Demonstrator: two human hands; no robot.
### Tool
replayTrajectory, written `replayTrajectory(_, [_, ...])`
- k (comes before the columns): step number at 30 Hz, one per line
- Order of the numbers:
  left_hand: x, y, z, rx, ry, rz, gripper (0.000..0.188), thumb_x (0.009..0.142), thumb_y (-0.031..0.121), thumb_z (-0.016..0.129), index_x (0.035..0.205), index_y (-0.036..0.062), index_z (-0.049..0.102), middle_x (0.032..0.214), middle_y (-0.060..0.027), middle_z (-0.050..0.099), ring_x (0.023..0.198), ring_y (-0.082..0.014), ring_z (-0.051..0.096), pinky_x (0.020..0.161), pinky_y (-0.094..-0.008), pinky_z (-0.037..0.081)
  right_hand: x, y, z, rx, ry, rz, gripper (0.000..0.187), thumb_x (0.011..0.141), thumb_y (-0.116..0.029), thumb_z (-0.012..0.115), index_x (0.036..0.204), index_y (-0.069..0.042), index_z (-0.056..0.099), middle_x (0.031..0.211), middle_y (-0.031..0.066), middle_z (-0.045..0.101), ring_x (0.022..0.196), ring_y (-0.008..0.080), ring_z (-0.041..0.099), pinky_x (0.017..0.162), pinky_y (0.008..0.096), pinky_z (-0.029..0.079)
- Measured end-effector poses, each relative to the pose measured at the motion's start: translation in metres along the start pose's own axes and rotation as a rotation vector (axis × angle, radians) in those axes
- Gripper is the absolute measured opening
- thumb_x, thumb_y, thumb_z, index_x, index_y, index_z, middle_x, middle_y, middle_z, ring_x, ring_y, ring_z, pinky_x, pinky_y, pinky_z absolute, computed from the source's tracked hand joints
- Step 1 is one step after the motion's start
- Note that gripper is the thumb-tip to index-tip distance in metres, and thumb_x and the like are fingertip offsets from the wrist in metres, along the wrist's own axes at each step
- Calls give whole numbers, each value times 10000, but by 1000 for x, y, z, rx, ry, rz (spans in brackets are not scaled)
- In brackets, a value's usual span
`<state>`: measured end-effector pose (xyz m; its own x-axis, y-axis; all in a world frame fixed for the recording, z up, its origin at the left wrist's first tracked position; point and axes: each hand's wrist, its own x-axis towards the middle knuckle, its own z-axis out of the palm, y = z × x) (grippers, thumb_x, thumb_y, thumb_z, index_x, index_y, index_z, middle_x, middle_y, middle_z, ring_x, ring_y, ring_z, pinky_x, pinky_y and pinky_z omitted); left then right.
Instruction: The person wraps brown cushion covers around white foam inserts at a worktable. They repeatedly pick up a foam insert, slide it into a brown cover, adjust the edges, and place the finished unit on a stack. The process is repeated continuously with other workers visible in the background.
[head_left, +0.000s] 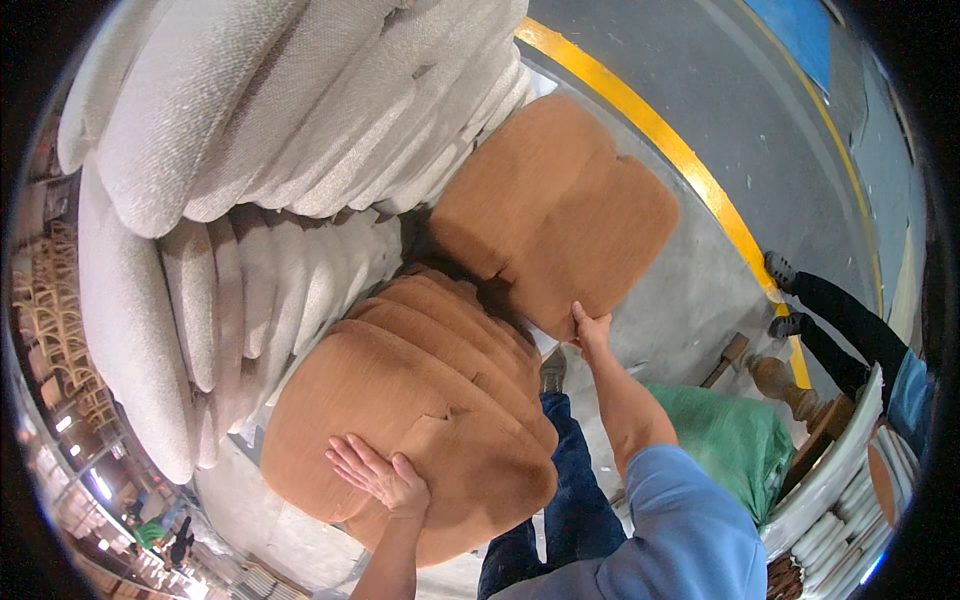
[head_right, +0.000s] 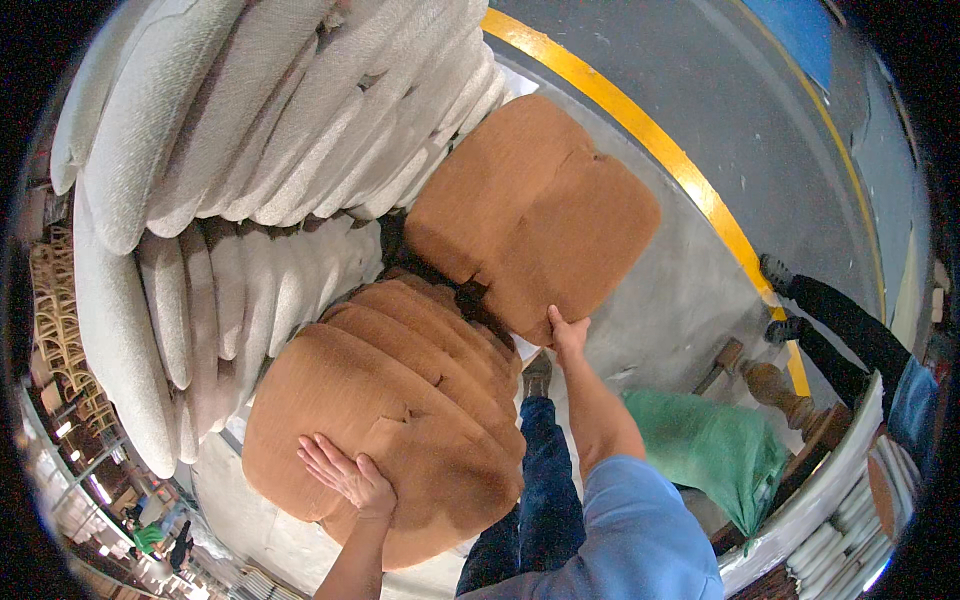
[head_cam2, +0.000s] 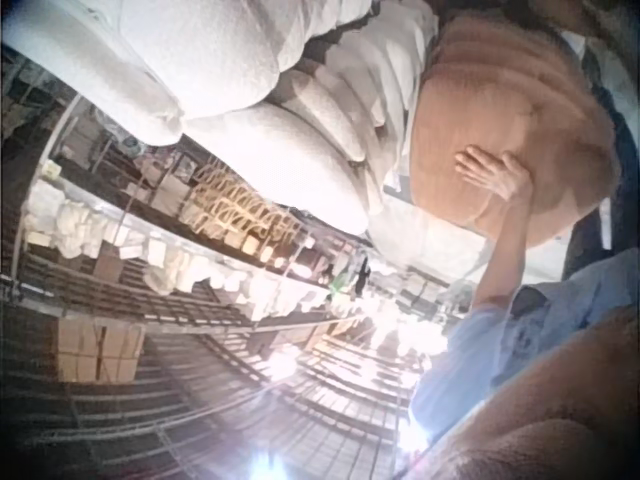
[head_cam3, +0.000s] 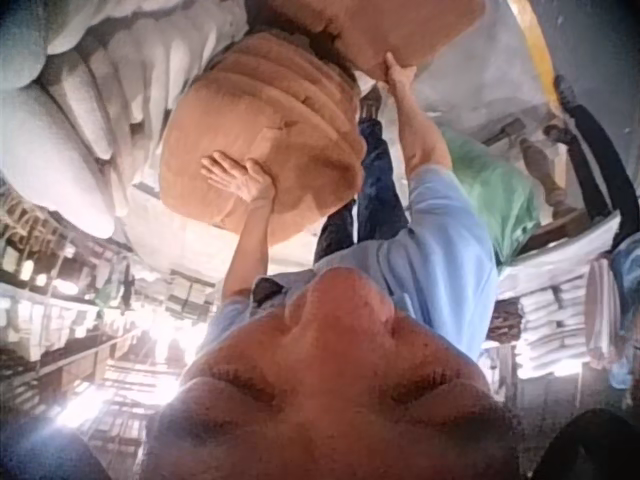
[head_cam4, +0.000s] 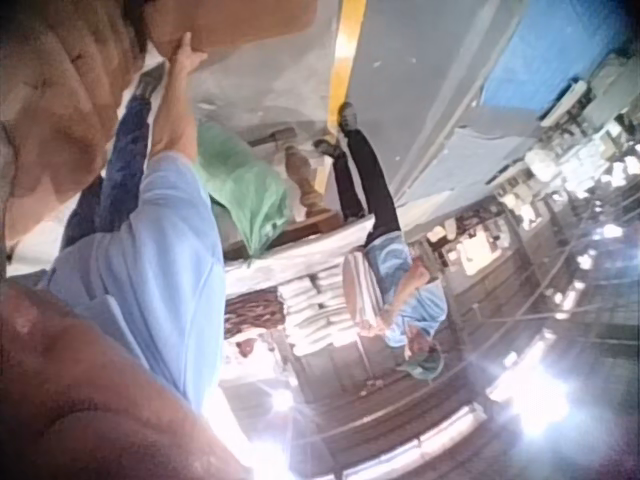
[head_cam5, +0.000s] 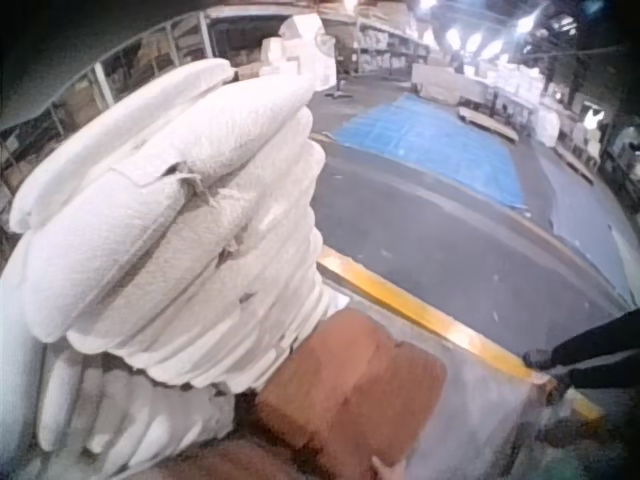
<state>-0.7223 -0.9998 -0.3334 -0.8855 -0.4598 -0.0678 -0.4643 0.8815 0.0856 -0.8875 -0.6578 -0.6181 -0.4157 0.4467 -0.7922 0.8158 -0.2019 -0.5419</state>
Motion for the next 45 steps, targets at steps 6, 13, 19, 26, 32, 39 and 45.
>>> replayTrajectory(6, [-8, -3, -10, 48, -14, -54, 838, 1044, 459, 454, 1711, 56, 143, 1781, -234, 42, 1633, -481, -19, 1293, -627, -18, -51, -28, -21, -287, -204, 154, 952, 950, -490, 776, 1640, -122, 233, 1418, 220, 589, 1095, 395, 671, 818, 534, 587])
replayTrajectory(13, [-9, 13, -19, 4, -63, -45, 803, 1044, 382, 521, 1712, 85, 187, 1786, -211, 70, 1632, -482, 19, 1290, -641, 22, -112, 94, -116, -479, -15, -200, 931, 973, -396, 756, 1694, -130, 231, 996, 100, 674, 697, 190, 620, 544, 346, 514])
replayTrajectory(19, [-6, -11, -42, -137, -164, -21, 774, 1080, 514, 482, 1696, 101, 258, 1784, -213, 78, 1627, -491, 17, 1280, -659, 46, -276, 187, -184, -388, -11, -73, 883, 982, -361, 737, 1684, -148, 245, 1124, 149, 673, 788, 238, 667, 581, 389, 536])
replayTrajectory(26, [-10, -146, -141, -1003, -430, 147, 564, 1115, 450, 530, 1537, 77, 556, 1485, -143, 629, 1367, -269, 579, 1179, -368, 412, -488, 334, -270, -177, 126, 245, 882, 981, -333, 731, 1676, -156, 218, 1052, 195, 671, 681, 260, 656, 536, 440, 534])
replayTrajectory(32, [-93, -256, -189, -1353, -400, -103, 443, 1114, 352, 575, 1432, 49, 634, 1270, -97, 740, 1092, -208, 709, 975, -332, 535, -559, 423, -305, -19, 77, 258, 888, 993, -320, 734, 1676, -179, 185, 1159, 190, 675, 741, 273, 669, 565, 440, 539])
replayTrajectory(39, [-286, -250, -174, -1264, -665, 31, 270, 1090, 296, 603, 1207, 99, 746, 1158, -36, 769, 1011, -175, 724, 899, -315, 538, -589, 418, -362, 165, 73, 40, 775, 1022, -301, 714, 1652, -217, 271, 1249, 122, 665, 798, 233, 687, 603, 386, 548])
replayTrajectory(45, [-465, -160, -265, -1094, -1327, 941, 205, 1014, 141, 680, 1165, 40, 775, 1158, -57, 776, 1135, -163, 699, 1026, -323, 524, -640, 480, -443, 178, 49, -187, 671, 1029, -291, 718, 1605, -158, 401, 1194, 89, 668, 799, 169, 681, 632, 330, 546])
